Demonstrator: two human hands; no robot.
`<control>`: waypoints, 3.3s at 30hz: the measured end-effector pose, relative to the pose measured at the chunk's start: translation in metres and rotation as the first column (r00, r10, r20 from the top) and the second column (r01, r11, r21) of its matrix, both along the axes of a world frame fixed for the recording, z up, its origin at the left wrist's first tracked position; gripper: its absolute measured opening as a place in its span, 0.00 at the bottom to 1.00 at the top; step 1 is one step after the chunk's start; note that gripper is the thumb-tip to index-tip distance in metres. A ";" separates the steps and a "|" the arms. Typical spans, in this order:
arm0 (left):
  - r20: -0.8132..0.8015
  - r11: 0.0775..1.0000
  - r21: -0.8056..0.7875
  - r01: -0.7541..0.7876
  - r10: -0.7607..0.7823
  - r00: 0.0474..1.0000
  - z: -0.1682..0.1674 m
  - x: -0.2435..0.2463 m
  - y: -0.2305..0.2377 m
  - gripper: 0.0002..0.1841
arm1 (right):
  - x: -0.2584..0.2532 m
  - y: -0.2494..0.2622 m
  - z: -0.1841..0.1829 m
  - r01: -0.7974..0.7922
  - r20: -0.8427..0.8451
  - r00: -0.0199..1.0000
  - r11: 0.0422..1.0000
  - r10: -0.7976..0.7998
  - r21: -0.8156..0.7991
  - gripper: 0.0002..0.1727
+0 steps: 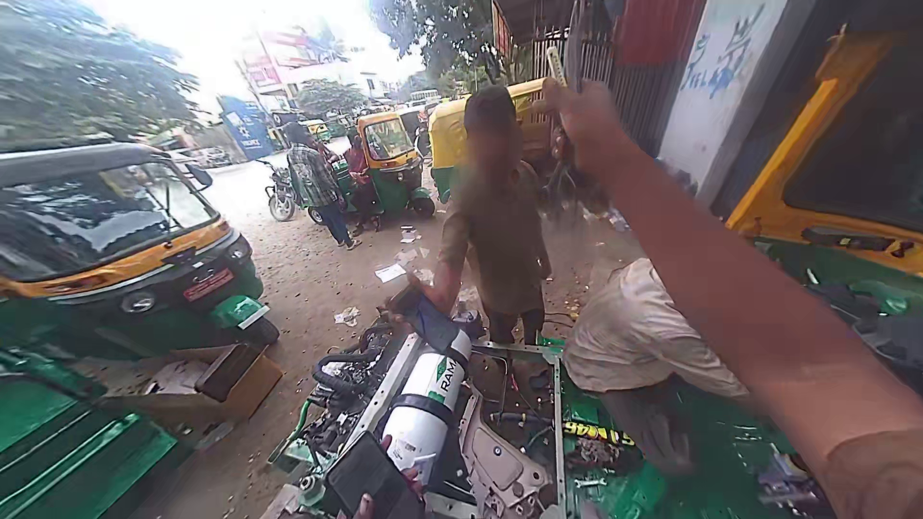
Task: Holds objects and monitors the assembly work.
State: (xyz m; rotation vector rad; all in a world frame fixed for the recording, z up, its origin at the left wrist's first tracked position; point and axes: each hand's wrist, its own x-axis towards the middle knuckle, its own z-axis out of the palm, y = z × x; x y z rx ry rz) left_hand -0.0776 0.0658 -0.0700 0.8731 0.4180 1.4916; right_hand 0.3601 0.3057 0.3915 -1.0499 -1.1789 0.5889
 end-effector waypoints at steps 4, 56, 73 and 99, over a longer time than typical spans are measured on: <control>0.006 1.000 0.001 -0.025 0.025 1.000 0.005 0.002 -0.004 0.38 | -0.013 0.004 -0.001 -0.030 0.000 1.000 0.999 0.030 -0.021 0.22; 0.141 0.950 0.107 0.293 -0.307 0.941 0.102 0.077 0.025 0.33 | -0.051 -0.254 -0.339 -0.433 -0.226 0.895 0.871 0.385 -0.232 0.17; 0.028 0.971 -0.224 0.079 -0.075 0.997 0.027 0.035 -0.025 0.36 | -0.037 -0.305 -0.442 -0.249 -0.078 0.965 0.771 0.252 -0.587 0.13; -0.108 0.957 -0.285 0.058 -0.092 0.990 0.044 0.008 -0.046 0.35 | -0.126 -0.174 -0.369 -0.634 -0.270 0.754 0.771 0.599 -0.060 0.24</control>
